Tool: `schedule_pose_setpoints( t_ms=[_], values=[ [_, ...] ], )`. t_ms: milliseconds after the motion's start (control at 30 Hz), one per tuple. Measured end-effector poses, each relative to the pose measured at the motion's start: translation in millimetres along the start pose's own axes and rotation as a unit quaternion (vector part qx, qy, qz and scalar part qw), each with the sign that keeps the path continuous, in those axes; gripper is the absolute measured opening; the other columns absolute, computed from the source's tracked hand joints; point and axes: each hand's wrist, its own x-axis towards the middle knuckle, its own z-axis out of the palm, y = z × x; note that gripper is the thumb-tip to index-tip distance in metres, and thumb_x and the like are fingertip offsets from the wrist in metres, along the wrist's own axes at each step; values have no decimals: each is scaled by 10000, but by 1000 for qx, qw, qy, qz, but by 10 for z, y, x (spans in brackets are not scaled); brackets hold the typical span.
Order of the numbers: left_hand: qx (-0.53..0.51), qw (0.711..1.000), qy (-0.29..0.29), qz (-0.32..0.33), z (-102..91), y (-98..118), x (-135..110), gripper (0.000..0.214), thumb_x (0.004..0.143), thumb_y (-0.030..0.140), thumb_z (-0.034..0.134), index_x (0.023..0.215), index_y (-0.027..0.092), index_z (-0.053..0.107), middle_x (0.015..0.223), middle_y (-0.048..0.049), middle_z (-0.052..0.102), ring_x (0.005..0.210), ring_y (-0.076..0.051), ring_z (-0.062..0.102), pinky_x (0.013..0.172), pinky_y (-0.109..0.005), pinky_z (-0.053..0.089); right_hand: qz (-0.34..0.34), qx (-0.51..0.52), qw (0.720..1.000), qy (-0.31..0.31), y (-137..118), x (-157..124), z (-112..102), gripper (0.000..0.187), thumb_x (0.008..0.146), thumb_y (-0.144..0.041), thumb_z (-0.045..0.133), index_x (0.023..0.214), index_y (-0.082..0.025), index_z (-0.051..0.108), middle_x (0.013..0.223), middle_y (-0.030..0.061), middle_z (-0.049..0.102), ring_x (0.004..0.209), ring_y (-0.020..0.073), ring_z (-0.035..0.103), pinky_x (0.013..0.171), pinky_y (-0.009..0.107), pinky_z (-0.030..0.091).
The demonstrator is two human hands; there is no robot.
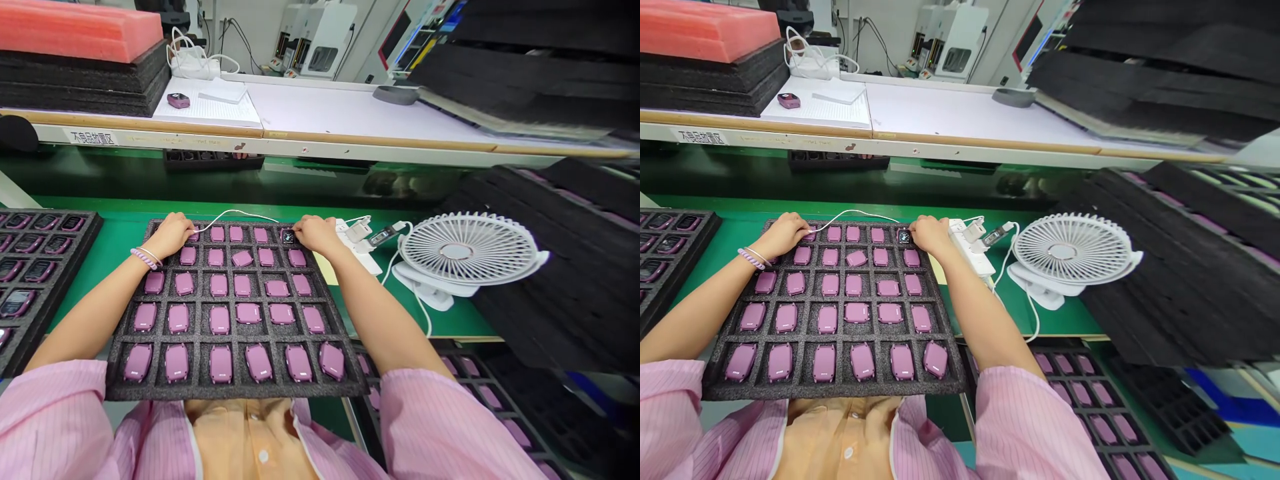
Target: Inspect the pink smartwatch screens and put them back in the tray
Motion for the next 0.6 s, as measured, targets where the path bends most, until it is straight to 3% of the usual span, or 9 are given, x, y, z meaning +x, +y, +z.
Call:
schedule_pose_setpoints(
  t_ms=[100,200,300,433,600],
  values=[
    [11,999,-13,32,9,8,-18,298,987,242,522,1058,161,799,1062,-150,765,1059,-310,678,1039,-439,510,14,8,1000,24,-5,-16,-20,349,929,-91,506,925,-188,841,1096,144,720,1064,333,624,936,471,364],
    [34,998,-17,48,2,-6,-35,284,989,245,542,1015,170,815,1027,-150,752,1046,-317,663,1000,-439,515,38,14,997,72,-16,-43,-65,367,979,-117,477,1033,-162,837,1195,182,700,1100,371,600,929,491,340],
    [62,997,-17,53,-22,-16,-45,305,1004,248,529,981,177,825,1060,-159,744,1055,-326,642,970,-449,512,-9,41,994,103,-109,-75,-83,364,1040,-175,467,1152,-159,813,1242,198,692,1149,380,585,909,457,320],
    [105,993,-20,55,-94,76,-39,282,970,248,629,1190,179,792,1176,-168,750,1161,-375,613,996,-495,492,-126,63,988,56,-354,-120,-26,277,1041,-177,541,1075,-206,814,1154,123,749,1142,311,622,895,392,290],
    [107,992,-51,41,-230,197,39,355,916,214,666,1251,123,741,1165,-203,763,1227,-403,620,1083,-515,462,-149,42,988,22,-485,-170,-36,276,1024,-146,526,995,-161,800,1142,138,765,1127,319,637,922,409,279]
  ],
)
